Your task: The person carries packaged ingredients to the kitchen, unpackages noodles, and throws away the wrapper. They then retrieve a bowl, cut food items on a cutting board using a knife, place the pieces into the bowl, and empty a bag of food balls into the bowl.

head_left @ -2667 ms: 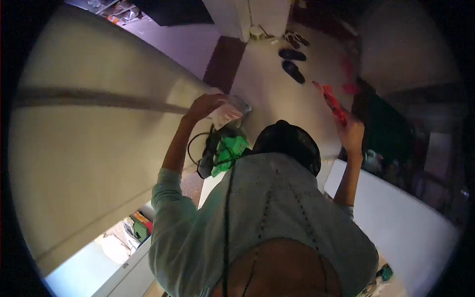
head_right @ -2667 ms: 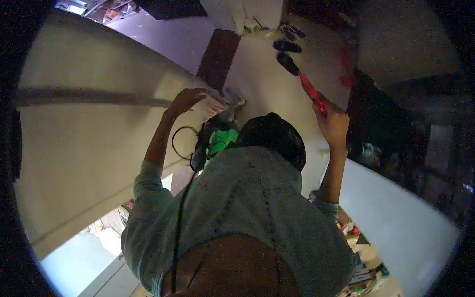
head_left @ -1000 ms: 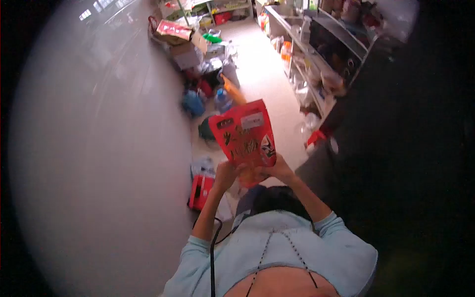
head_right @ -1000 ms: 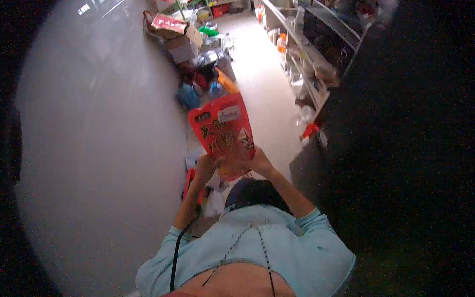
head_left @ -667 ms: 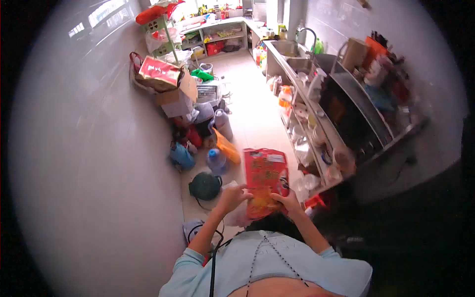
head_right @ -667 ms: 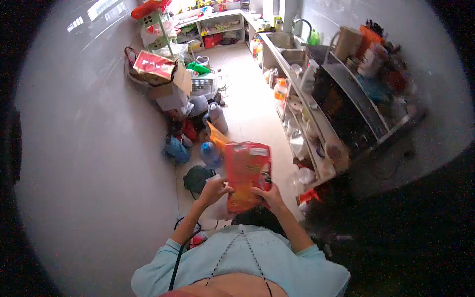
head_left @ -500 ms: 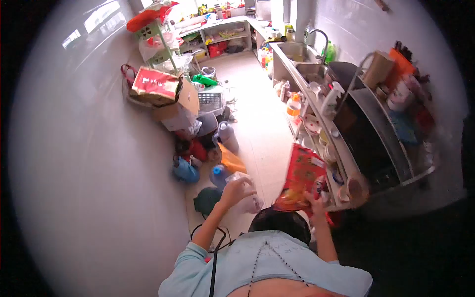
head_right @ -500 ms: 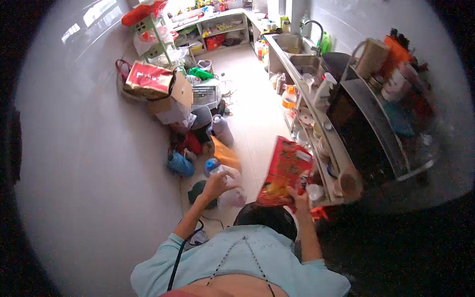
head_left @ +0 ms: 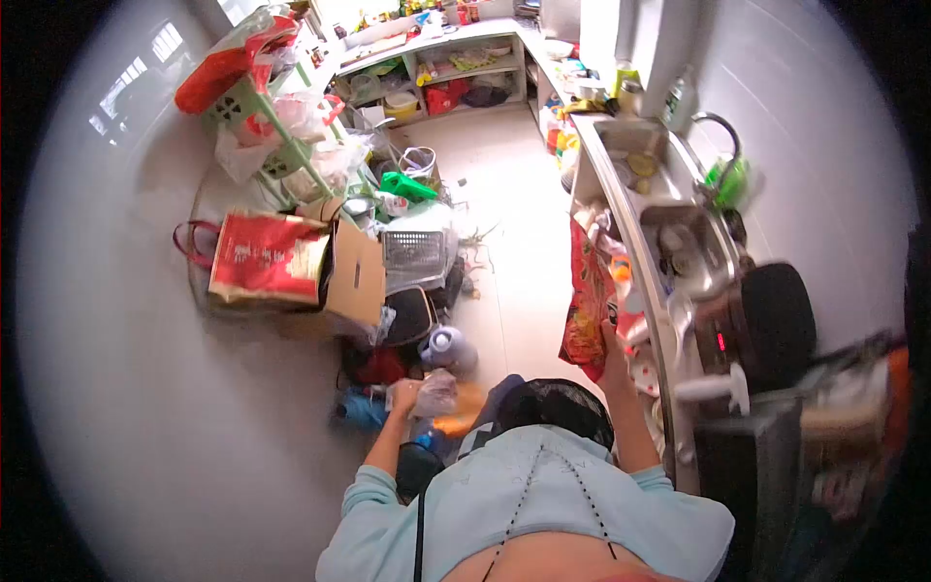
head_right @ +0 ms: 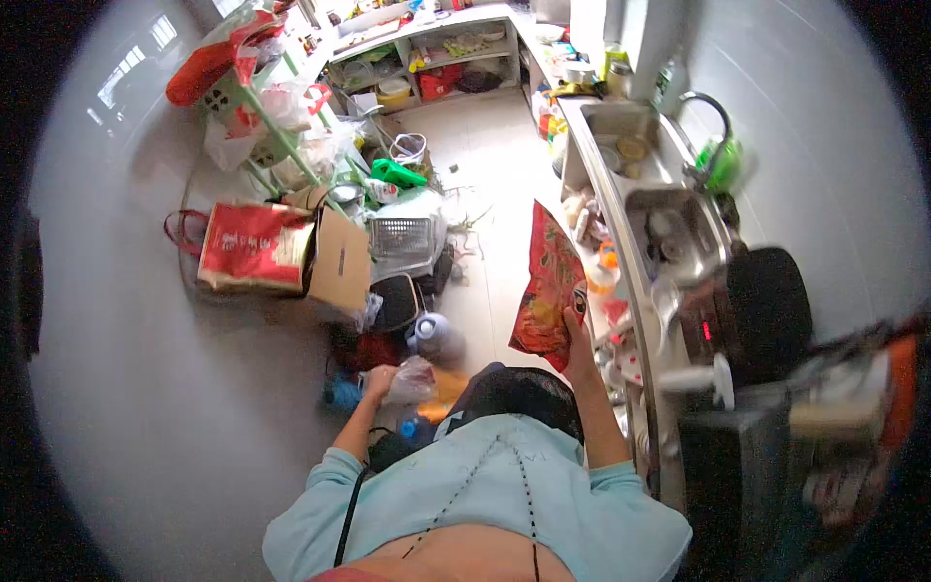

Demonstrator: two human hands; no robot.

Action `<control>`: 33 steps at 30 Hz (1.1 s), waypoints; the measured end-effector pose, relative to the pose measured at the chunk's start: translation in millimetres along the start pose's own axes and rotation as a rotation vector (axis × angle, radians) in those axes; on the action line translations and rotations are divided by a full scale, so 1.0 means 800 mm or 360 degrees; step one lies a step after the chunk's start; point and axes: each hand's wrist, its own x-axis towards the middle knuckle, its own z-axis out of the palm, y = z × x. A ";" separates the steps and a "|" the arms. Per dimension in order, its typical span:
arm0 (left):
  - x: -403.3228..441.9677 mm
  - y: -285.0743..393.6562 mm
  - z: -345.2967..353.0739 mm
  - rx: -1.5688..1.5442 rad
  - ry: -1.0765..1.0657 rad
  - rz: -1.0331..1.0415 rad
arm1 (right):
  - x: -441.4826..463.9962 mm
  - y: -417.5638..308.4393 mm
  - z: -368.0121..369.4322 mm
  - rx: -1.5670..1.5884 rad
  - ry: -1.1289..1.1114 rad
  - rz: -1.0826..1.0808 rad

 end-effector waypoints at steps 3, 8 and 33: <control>0.086 -0.033 -0.010 -0.0227 -0.0078 -0.0250 | 0.137 -0.008 -0.005 0.0002 -0.0175 0.0070; 0.263 -0.080 -0.061 -0.0447 -0.0615 -0.0106 | 0.330 -0.049 -0.024 -0.0110 -0.0383 0.0248; 1.291 0.221 -0.503 -0.1000 0.0554 0.0143 | 1.289 -0.201 0.129 -0.0640 0.0150 0.0144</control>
